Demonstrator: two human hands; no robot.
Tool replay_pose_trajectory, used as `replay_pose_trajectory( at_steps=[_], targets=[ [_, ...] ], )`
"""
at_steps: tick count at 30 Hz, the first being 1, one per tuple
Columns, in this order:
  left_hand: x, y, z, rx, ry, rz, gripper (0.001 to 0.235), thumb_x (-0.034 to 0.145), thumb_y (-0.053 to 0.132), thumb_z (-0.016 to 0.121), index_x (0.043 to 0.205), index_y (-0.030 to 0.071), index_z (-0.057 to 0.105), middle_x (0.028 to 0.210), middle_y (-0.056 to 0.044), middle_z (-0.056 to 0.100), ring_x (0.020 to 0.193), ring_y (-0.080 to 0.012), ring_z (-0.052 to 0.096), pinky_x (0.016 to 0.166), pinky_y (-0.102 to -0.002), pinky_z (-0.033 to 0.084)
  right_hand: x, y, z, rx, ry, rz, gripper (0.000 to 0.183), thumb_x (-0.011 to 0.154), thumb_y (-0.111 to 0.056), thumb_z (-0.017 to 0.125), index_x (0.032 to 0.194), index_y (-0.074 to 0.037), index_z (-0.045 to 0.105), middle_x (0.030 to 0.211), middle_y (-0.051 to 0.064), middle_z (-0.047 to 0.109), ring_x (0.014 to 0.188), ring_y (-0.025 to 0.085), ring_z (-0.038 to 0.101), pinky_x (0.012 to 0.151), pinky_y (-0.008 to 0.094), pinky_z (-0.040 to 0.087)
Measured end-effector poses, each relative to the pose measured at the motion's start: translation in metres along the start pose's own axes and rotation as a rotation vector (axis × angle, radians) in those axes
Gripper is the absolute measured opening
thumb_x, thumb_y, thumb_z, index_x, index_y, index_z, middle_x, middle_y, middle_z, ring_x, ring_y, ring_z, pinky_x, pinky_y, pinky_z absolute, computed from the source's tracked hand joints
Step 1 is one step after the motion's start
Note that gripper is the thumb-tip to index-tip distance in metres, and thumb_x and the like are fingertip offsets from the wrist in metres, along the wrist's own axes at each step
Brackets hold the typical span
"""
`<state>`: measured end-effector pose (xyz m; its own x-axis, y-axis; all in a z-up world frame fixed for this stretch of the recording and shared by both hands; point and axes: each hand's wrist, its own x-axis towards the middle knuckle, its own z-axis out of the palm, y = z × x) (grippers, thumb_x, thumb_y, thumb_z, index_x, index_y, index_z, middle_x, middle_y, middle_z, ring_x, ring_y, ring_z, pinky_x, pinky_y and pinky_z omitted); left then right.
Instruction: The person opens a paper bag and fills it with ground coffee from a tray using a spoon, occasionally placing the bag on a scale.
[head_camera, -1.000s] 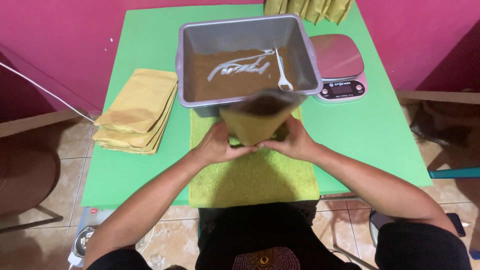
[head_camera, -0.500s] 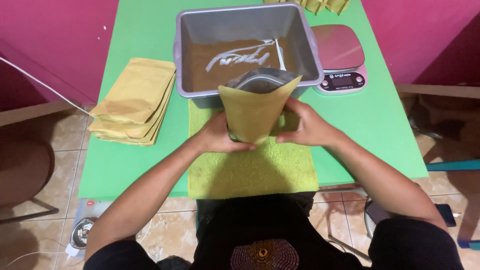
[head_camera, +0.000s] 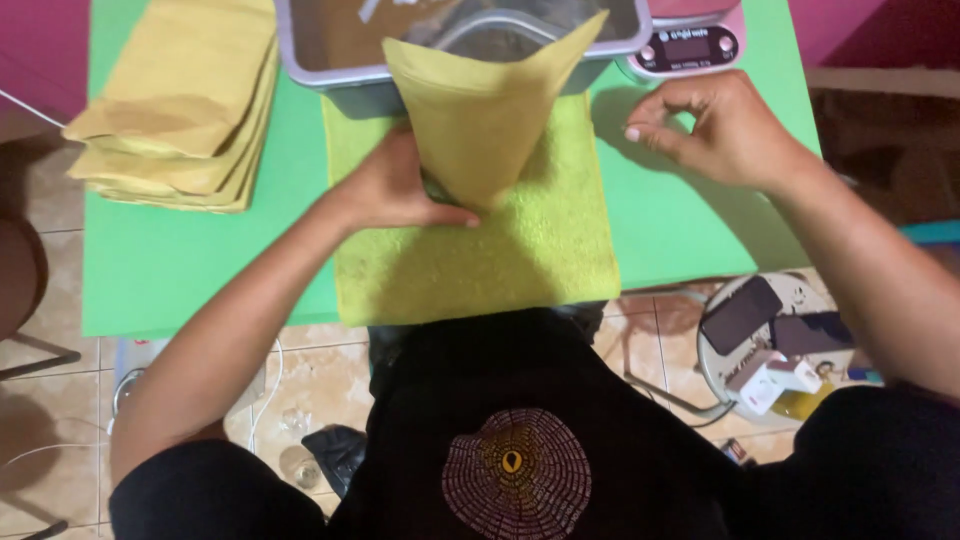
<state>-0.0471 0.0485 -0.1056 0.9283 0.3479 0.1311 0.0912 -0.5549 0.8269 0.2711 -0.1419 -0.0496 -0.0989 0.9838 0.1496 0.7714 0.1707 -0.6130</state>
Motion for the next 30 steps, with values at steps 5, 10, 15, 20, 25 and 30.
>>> replay_pose_trajectory(
  at_steps=[5,10,15,20,25,30],
  targets=[
    [-0.014,0.018,-0.013,0.182,-0.076,-0.048,0.069,0.074,0.027,0.089,0.126,-0.006,0.059,0.128,-0.023,0.067,0.112,-0.0379,0.065,0.093,-0.046,0.052,0.004,-0.016,0.009,0.011,-0.138,-0.014,0.015,0.097,-0.011,0.077,0.107,-0.001,0.072,0.098,0.009,0.073,0.087,0.019,0.067,0.083,0.033,0.056],
    [-0.029,0.022,-0.008,0.261,0.011,-0.132,0.011,0.096,0.010,0.074,0.100,0.000,0.071,0.093,-0.013,0.075,0.083,-0.0322,0.070,0.072,-0.044,0.048,0.020,-0.026,0.034,0.044,-0.143,-0.102,0.054,0.092,-0.009,0.081,0.139,0.004,0.058,0.114,0.017,0.072,0.091,0.024,0.072,0.088,0.037,0.056],
    [-0.028,0.010,0.003,0.230,0.150,-0.048,0.008,0.098,0.002,0.069,0.092,0.005,0.072,0.075,-0.006,0.070,0.062,-0.0216,0.058,0.066,-0.035,0.045,0.038,-0.038,0.059,0.281,-0.214,-0.086,0.035,0.096,-0.002,0.072,0.128,0.004,0.061,0.109,0.017,0.074,0.096,0.026,0.075,0.084,0.037,0.065],
    [-0.024,0.014,0.007,0.172,0.169,0.015,0.012,0.095,-0.005,0.067,0.100,0.002,0.076,0.085,-0.009,0.076,0.064,-0.0182,0.064,0.063,-0.032,0.048,0.049,-0.023,0.073,0.194,-0.159,-0.118,0.019,0.099,-0.002,0.072,0.119,-0.004,0.071,0.106,0.007,0.076,0.098,0.015,0.071,0.087,0.031,0.059],
    [-0.019,0.010,0.015,0.186,0.223,0.062,0.009,0.093,-0.008,0.064,0.093,-0.004,0.072,0.082,-0.014,0.076,0.061,-0.0232,0.067,0.054,-0.036,0.047,0.045,-0.012,0.085,0.109,-0.034,-0.153,0.007,0.101,-0.008,0.079,0.099,-0.003,0.075,0.082,0.003,0.072,0.071,0.010,0.058,0.061,0.027,0.048],
    [-0.024,0.009,0.003,0.177,0.298,0.006,0.024,0.094,-0.001,0.073,0.076,0.002,0.058,0.066,-0.003,0.053,0.062,-0.0147,0.048,0.056,-0.033,0.036,0.041,-0.023,0.071,0.266,0.022,-0.021,0.008,0.102,-0.007,0.080,0.098,-0.003,0.074,0.079,0.001,0.068,0.069,0.007,0.058,0.054,0.023,0.042]
  ],
)
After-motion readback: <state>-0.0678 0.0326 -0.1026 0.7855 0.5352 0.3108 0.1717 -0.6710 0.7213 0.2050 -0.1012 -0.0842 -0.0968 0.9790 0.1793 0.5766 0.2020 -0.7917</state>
